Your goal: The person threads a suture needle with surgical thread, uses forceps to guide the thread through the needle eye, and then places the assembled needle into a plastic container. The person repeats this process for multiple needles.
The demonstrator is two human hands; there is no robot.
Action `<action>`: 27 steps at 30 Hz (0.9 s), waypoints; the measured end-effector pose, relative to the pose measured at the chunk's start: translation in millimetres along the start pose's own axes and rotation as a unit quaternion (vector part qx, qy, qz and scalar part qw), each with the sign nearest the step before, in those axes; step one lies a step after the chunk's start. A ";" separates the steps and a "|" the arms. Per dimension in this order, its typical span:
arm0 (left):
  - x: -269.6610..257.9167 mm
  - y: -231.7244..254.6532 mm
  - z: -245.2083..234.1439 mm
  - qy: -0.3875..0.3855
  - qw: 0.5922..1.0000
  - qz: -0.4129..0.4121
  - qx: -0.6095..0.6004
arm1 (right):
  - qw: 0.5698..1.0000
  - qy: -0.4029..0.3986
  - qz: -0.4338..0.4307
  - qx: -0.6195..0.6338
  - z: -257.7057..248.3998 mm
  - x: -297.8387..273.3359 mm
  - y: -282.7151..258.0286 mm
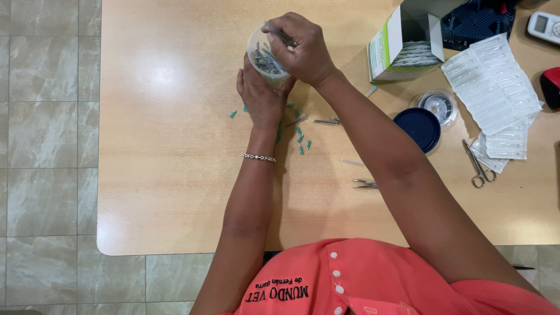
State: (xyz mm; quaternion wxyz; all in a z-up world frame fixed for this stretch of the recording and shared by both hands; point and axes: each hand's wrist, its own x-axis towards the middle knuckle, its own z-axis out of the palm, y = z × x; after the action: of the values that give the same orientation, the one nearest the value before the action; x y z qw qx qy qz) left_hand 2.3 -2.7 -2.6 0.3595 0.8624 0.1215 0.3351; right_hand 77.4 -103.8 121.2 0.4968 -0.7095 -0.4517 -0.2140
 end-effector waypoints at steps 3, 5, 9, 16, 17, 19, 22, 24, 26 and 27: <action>-0.2 -1.6 2.3 0.002 1.000 0.000 0.015 | 0.999 -0.033 -0.017 -0.009 -2.1 -1.3 0.7; 1.3 1.5 0.3 -0.004 1.000 -0.007 0.014 | 0.999 -0.035 0.000 0.007 -0.7 -1.6 1.0; 0.2 3.0 -2.6 -0.012 1.000 -0.001 0.020 | 0.997 -0.063 0.052 0.005 0.1 4.4 0.7; 3.7 5.0 -6.6 -0.012 0.999 0.029 -0.019 | 0.970 -0.026 0.189 0.151 -6.4 19.2 -9.5; 5.6 5.0 -7.5 0.017 1.000 -0.005 -0.012 | 0.965 0.007 0.203 0.166 -10.7 18.7 -9.6; 6.0 5.9 -8.0 0.044 0.998 -0.040 -0.006 | 0.958 0.040 0.218 0.181 -18.9 14.9 -6.0; 3.6 2.8 -7.0 0.040 0.999 -0.004 -0.012 | 0.956 0.103 0.210 0.179 -31.9 9.0 -7.5; 2.7 -4.0 -2.1 0.039 0.999 -0.019 0.015 | 0.957 0.097 0.239 0.135 -47.2 7.8 -23.5; 2.2 -6.1 3.5 0.054 0.998 0.015 0.008 | 0.963 0.082 0.238 0.098 -59.2 -6.5 -21.8; 1.8 -8.8 4.4 0.073 0.996 0.048 0.005 | 0.968 0.065 0.235 0.065 -62.9 -13.3 -21.2</action>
State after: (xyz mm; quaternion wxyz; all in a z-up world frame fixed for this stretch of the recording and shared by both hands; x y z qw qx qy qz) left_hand 6.9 2.0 -10.1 0.3290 0.8424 0.1076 0.4130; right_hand 61.7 -163.9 148.1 0.6059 -0.7468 -0.2524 -0.1070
